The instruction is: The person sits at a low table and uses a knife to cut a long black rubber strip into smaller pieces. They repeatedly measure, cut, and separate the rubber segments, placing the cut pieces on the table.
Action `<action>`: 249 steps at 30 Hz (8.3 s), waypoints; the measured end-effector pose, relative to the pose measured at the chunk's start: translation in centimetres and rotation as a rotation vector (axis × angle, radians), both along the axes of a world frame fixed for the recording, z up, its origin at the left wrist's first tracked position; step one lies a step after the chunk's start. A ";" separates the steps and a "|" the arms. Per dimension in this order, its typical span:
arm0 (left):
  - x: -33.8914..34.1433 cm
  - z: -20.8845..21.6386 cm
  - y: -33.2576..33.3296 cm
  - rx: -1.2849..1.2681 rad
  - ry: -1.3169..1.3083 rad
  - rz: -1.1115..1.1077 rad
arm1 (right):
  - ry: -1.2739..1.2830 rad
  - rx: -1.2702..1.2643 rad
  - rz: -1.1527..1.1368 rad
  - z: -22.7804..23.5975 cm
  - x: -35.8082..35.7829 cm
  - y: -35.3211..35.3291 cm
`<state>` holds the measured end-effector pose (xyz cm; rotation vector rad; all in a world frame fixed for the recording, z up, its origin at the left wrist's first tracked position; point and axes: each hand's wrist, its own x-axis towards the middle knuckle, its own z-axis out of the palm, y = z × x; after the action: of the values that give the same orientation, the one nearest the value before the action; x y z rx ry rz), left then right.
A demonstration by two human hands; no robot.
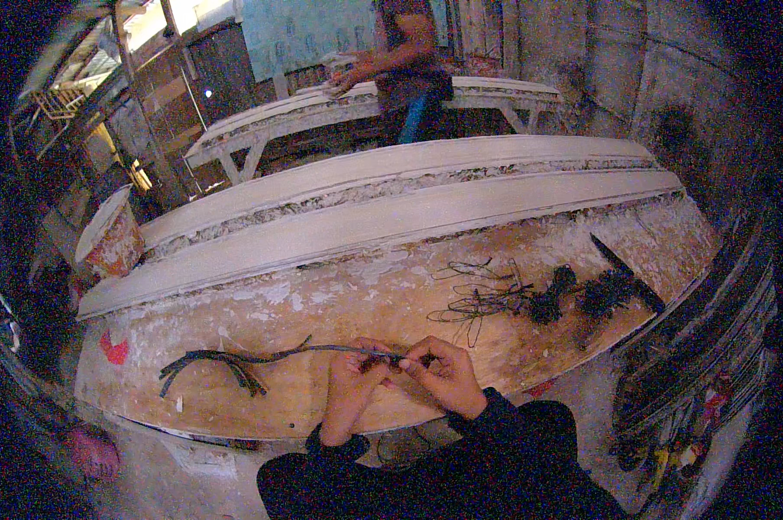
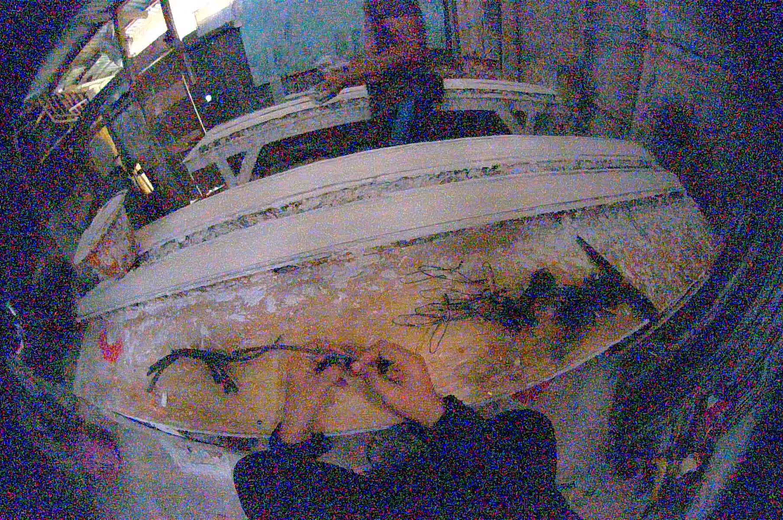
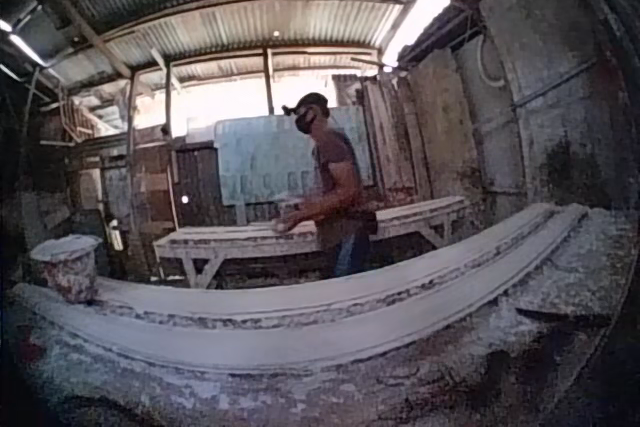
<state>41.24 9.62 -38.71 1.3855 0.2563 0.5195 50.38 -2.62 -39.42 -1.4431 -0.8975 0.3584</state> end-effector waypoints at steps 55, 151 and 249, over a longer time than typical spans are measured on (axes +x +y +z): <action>0.0 -2.6 0.4 0.027 0.165 -0.178 | 0.478 0.151 0.118 0.1 0.4 -0.3; -0.1 -0.3 -0.1 0.111 0.109 -0.087 | 0.375 0.137 0.205 -0.4 0.7 -0.5; -0.2 -0.5 0.0 0.210 0.184 0.137 | 0.108 0.028 0.093 0.2 0.4 -0.4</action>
<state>41.05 9.60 -39.20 1.6305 0.4586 0.5441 50.78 -2.99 -39.18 -1.3467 -0.8809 0.4869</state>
